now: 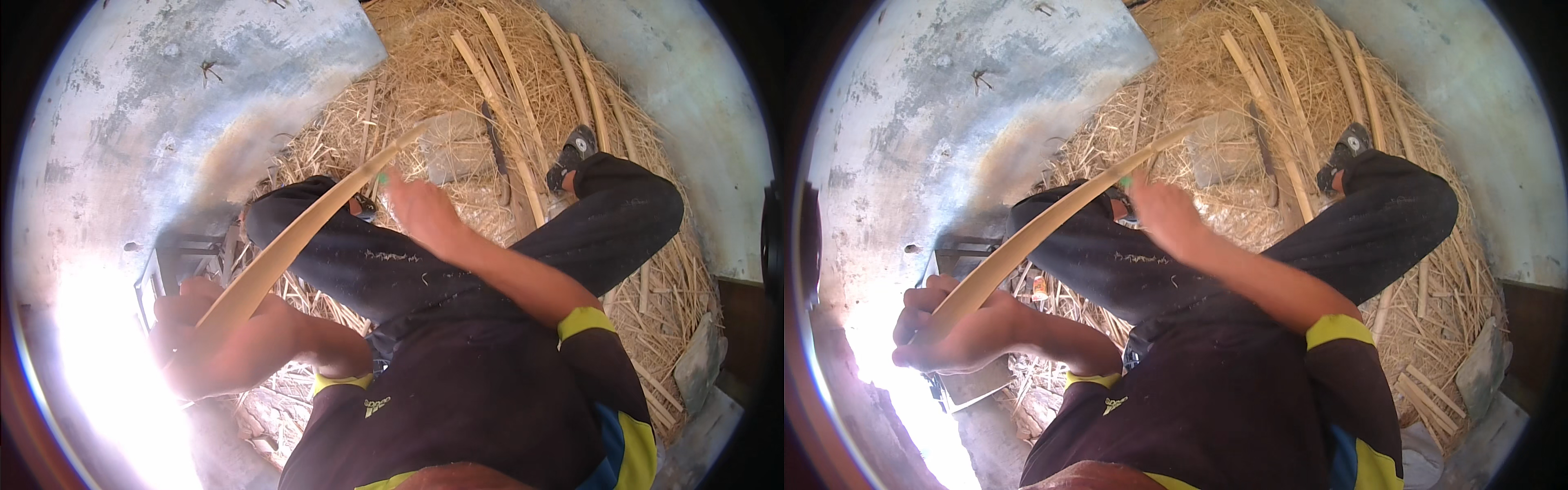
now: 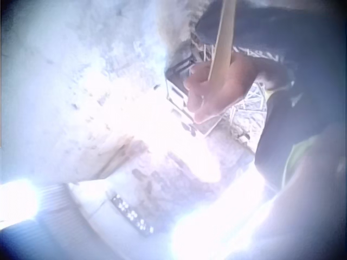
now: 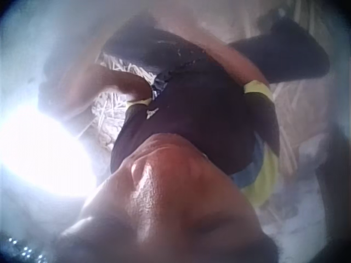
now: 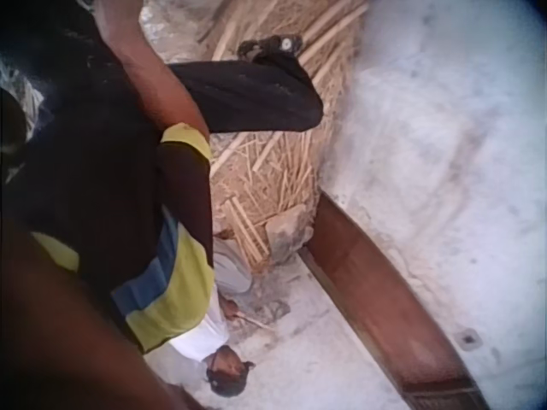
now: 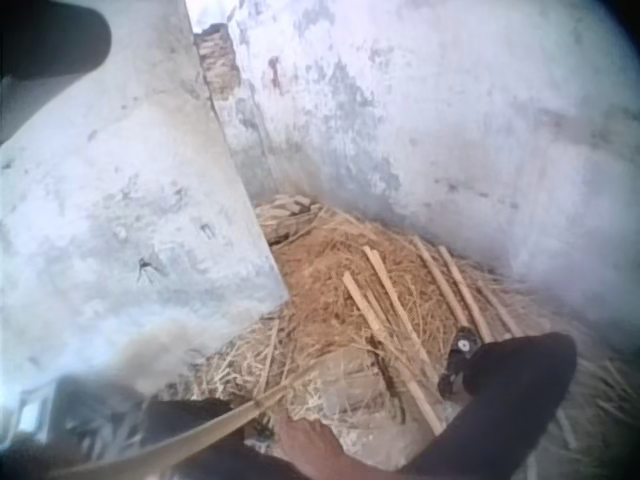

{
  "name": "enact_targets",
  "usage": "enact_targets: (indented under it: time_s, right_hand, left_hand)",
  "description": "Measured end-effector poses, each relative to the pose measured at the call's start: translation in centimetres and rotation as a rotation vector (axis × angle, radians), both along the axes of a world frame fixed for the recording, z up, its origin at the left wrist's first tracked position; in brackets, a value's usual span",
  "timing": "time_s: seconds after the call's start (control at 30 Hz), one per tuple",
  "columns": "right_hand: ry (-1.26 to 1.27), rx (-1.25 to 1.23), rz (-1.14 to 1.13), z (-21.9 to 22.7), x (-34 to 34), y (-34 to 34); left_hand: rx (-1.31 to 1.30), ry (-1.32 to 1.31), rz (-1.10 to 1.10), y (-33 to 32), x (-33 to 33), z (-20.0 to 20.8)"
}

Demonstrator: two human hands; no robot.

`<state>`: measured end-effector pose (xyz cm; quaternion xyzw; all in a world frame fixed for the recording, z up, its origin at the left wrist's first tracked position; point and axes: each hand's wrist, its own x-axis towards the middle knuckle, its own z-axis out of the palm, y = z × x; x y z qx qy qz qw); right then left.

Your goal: The person sits cross-legged on a straw-covered floor and uses a green-handled knife to shave thin strips from a long bamboo stick. They hold the stick with their left hand and scrape the surface with the knife in their right hand, producing wood shavings.

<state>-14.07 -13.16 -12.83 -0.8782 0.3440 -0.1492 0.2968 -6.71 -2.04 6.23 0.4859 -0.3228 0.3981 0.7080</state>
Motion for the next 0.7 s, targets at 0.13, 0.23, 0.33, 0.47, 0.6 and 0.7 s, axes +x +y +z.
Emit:
enact_targets:
  time_s: [0.13, 0.23, 0.33, 0.47, 0.6, 0.7]
  right_hand:
    - [0.035, -0.082, 0.009, -0.4, 0.4, -1.7]
    - [0.095, -0.074, -0.004, -3.5, 0.8, -2.0]
    - [0.195, -0.027, -0.089, -8.1, 0.2, -3.9]
    - [0.132, -0.121, -0.08, -9.0, 1.5, -2.4]
    - [0.144, -0.134, -0.039, -7.7, 2.3, -4.0]
    - [0.29, 0.07, -0.106, -15.4, -1.3, -9.3]
  left_hand:
    - [-0.004, -0.004, 0.008, 0.0, -0.1, -0.2]
    - [-0.006, -0.008, 0.011, -0.1, -0.1, 0.0]
    - [-0.005, 0.0, 0.007, -0.3, -0.2, 0.0]
    - [0.014, 0.002, 0.034, -0.2, 0.2, -0.2]
    - [0.0, -0.017, 0.057, 0.7, 0.9, 0.3]
    - [-0.019, -0.007, 0.01, -0.6, -0.1, -0.1]
